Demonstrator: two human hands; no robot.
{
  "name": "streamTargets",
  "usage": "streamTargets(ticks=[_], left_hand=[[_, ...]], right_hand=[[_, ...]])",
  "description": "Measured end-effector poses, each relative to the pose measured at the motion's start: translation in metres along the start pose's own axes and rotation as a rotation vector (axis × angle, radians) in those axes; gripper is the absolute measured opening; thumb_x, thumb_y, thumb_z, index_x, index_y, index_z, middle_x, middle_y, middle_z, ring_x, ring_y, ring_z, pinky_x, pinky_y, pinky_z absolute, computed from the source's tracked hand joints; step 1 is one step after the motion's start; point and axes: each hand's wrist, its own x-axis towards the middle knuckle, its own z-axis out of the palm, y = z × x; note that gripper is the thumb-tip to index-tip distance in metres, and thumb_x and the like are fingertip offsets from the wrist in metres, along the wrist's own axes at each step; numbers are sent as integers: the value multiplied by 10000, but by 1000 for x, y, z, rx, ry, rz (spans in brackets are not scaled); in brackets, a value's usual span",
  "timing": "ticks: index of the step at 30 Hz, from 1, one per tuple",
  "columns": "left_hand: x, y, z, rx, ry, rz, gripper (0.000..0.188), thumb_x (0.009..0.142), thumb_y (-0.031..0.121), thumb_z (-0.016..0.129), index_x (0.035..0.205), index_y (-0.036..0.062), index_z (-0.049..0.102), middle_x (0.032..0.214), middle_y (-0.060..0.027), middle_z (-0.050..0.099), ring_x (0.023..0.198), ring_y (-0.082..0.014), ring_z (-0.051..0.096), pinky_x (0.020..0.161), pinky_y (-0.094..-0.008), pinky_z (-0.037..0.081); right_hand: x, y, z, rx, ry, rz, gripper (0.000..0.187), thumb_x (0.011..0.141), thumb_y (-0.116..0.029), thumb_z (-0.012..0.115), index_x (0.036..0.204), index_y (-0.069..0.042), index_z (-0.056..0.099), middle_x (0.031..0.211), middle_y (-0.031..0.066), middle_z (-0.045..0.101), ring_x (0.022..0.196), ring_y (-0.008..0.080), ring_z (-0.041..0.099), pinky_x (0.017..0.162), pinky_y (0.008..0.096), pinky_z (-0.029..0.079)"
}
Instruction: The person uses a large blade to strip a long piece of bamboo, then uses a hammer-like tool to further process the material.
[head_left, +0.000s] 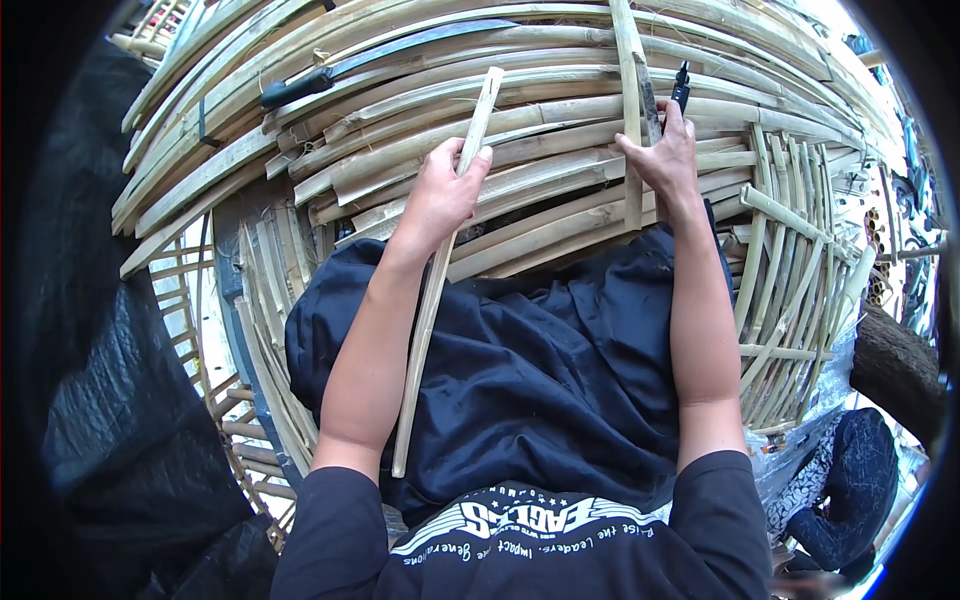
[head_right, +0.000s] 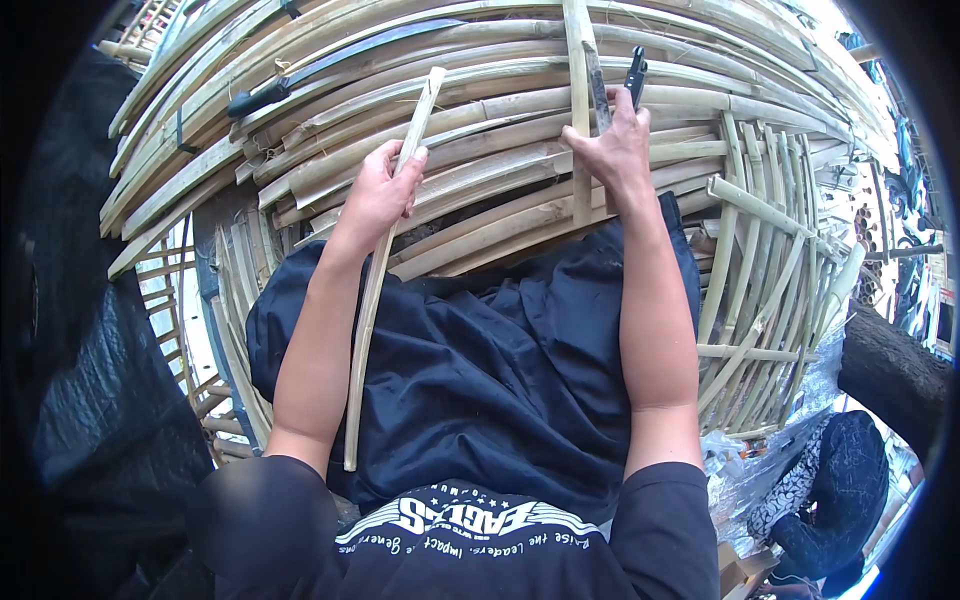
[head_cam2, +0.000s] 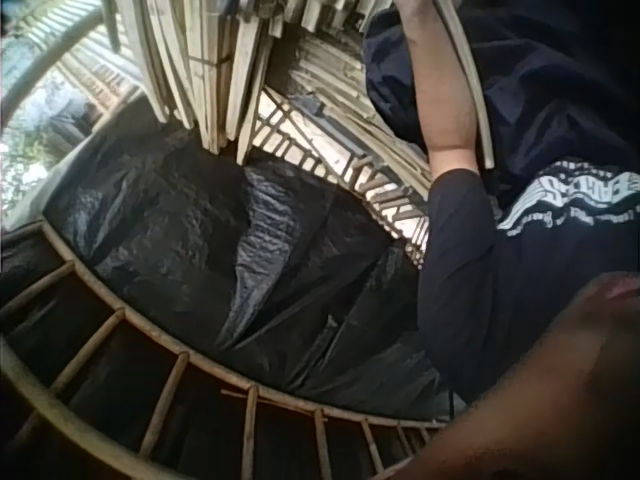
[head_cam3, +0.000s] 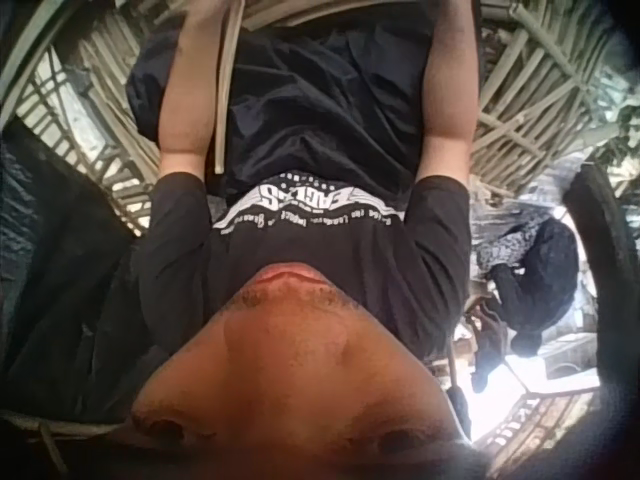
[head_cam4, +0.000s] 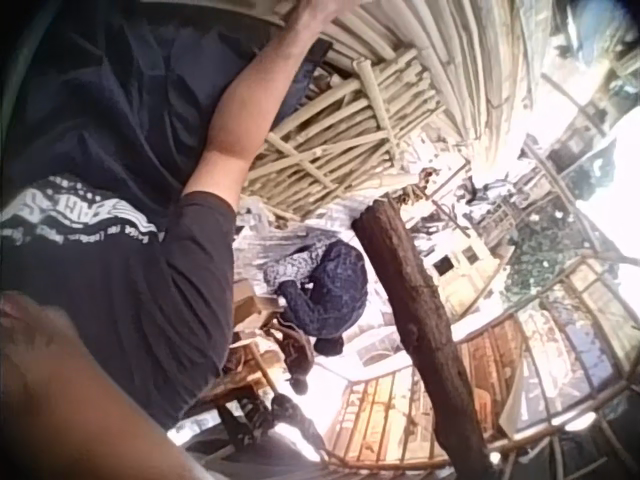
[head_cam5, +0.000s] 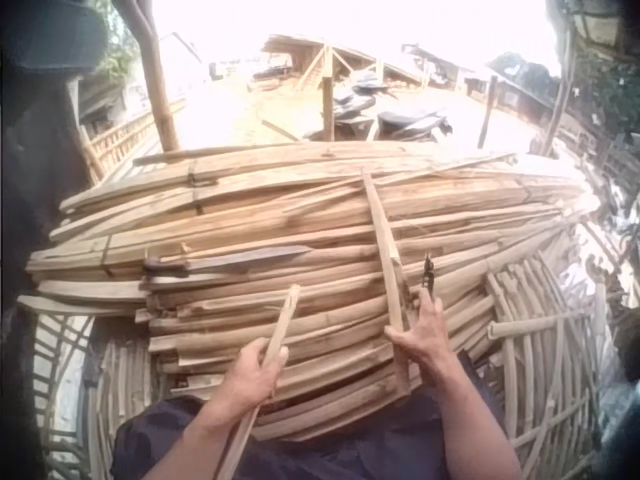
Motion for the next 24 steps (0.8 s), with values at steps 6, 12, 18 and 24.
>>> streamTargets(ticks=[6, 12, 18, 24], left_hand=[[4, -8, 24, 88, 50, 51, 317, 987, 288, 603, 961, -27, 629, 637, -29, 556, 563, -102, 529, 520, -312, 443], [4, -17, 27, 76, -33, 21, 271, 1042, 265, 534, 1101, 7, 588, 671, 44, 496, 509, -27, 424, 432, -237, 355], [5, -14, 33, 315, 35, 82, 231, 1046, 220, 482, 1095, 21, 588, 657, -24, 541, 551, -93, 487, 498, -314, 398], [-4, -1, 35, 397, 73, 103, 262, 1049, 251, 459, 987, 0, 506, 756, -284, 597, 750, -515, 566, 631, -526, 427]], right_hand=[[5, 2, -2, 55, 108, 11, 624, 759, -439, 829, 1194, -54, 601, 1032, 236, 611, 968, 346, 618, 873, 434, 512], [4, 3, -4, 137, 201, -16, 297, 942, -185, 635, 1226, -106, 596, 857, 156, 645, 752, 307, 650, 702, 436, 511], [-16, -23, -23, 421, 195, -111, 401, 1008, -107, 538, 1389, -113, 413, 876, 100, 659, 637, 188, 607, 609, 340, 501], [-36, -69, -29, 567, -8, -194, 382, 1028, -125, 529, 1383, -11, 445, 896, 72, 652, 696, 97, 569, 637, 263, 478]])
